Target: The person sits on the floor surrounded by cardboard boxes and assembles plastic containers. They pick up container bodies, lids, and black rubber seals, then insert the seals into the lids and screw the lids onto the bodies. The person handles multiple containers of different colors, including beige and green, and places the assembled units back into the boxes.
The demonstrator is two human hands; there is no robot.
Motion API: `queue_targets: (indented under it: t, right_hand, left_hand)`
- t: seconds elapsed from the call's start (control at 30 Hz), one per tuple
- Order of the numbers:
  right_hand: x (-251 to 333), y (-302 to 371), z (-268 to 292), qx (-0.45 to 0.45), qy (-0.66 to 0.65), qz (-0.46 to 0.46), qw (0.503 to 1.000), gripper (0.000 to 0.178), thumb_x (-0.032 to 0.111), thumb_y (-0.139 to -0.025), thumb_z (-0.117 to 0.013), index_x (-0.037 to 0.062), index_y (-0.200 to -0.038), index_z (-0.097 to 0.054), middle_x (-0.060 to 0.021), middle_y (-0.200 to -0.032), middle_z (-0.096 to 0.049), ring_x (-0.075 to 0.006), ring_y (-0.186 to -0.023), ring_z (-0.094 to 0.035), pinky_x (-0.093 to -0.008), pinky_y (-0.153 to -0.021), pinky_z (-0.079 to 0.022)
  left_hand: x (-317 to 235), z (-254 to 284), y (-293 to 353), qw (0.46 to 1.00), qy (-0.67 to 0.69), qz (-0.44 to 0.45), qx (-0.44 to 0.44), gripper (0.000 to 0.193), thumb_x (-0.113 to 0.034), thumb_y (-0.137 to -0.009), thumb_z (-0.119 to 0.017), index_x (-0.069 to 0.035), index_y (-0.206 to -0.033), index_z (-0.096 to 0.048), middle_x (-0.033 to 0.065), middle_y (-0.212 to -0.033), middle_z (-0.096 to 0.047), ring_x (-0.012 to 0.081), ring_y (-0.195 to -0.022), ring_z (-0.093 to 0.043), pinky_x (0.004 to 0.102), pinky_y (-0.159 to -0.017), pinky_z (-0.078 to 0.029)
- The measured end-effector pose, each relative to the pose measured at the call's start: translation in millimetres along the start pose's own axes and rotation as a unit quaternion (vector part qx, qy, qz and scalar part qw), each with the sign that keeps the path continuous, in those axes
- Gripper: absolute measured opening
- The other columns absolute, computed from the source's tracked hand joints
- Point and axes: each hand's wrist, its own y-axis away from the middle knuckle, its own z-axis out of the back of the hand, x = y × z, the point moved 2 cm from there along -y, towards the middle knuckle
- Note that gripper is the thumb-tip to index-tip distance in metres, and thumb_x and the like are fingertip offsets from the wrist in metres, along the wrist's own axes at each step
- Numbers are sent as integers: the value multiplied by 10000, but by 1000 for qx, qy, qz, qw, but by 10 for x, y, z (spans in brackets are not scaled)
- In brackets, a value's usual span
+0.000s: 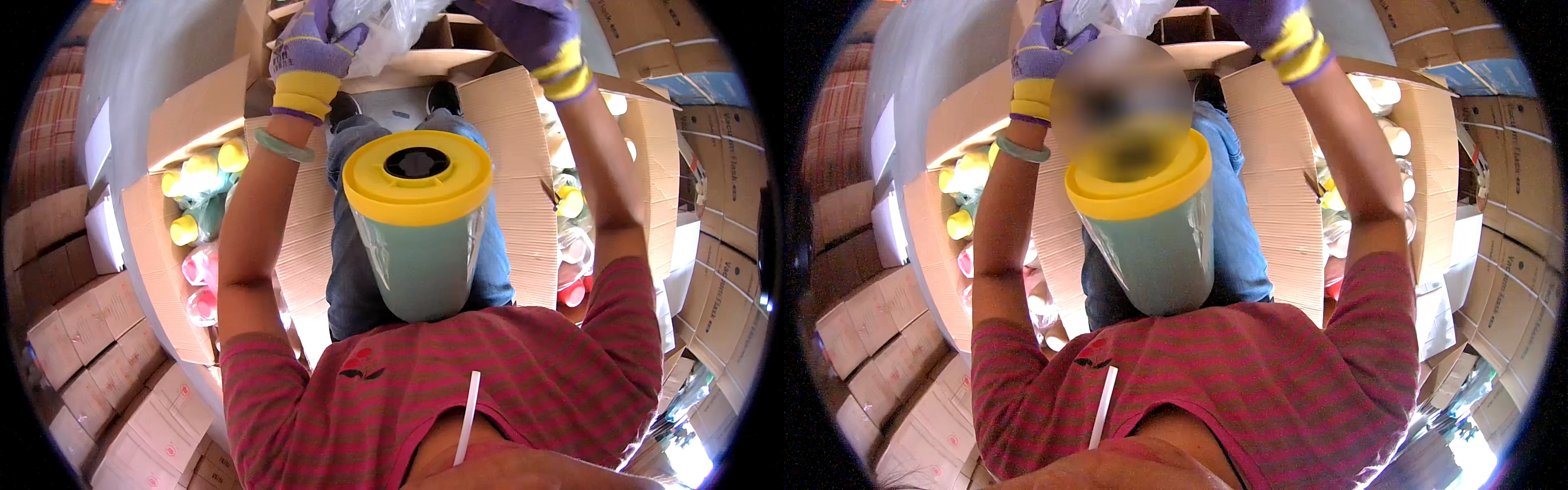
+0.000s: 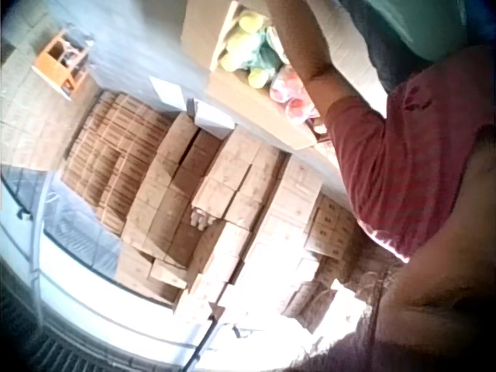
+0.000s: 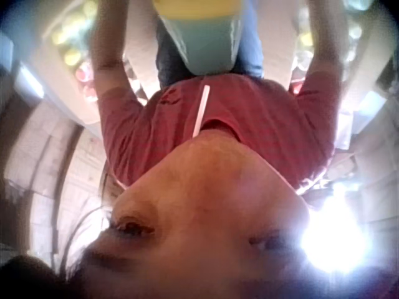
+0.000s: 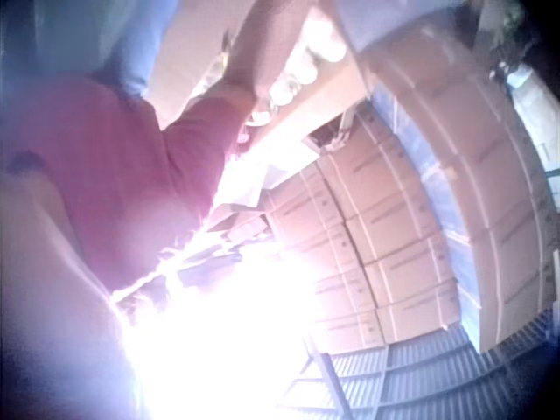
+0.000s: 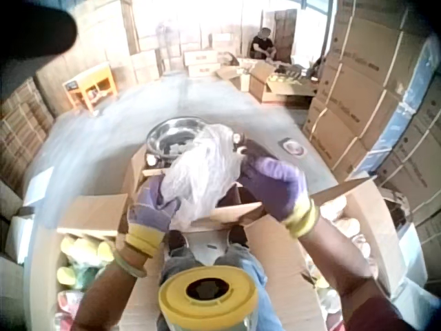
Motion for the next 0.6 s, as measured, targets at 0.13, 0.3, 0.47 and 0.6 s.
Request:
queue_targets:
  t: [0.13, 0.3, 0.47, 0.6]
  right_hand:
    - [-525, 171, -411, -77, 121, 81, 986, 983, 166, -832, -780, -14, -1550, -133, -129, -1573, -301, -270, -1403, -371, -360, -1130, -343]
    - [-979, 398, -102, -136, 475, -26, 869, 265, 201, -892, -676, 147, -1150, -693, -93, -1148, -692, -232, -1022, -670, -368, -915, -527]
    - [-1117, 832, -81, -119, 397, -134, 900, 232, 160, -877, -700, 119, -1103, -730, -84, -1089, -729, -174, -951, -705, -285, -841, -557]
    - [-1171, 661, -235, -133, 262, -175, 940, 243, 112, -930, -646, 56, -1160, -697, -84, -1076, -732, -176, -920, -703, -281, -851, -556]
  left_hand:
    - [84, -40, 201, 997, 18, -71, 23, 356, -150, -822, -767, -57, -1133, -622, 70, -993, -649, 185, -891, -634, 299, -782, -525]
    - [11, 86, 499, 982, 61, -27, 176, 306, -132, -822, -787, -86, -1085, -637, 70, -1032, -673, 197, -923, -652, 299, -817, -554]
    - [525, -38, 799, 978, -121, -41, 166, 405, -252, -786, -813, -101, -1124, -650, 122, -1126, -680, 295, -1012, -656, 378, -909, -533]
    - [601, -445, 749, 978, -160, 50, 122, 504, -355, -808, -773, -158, -1245, -618, 121, -1159, -668, 341, -1083, -631, 414, -980, -489]
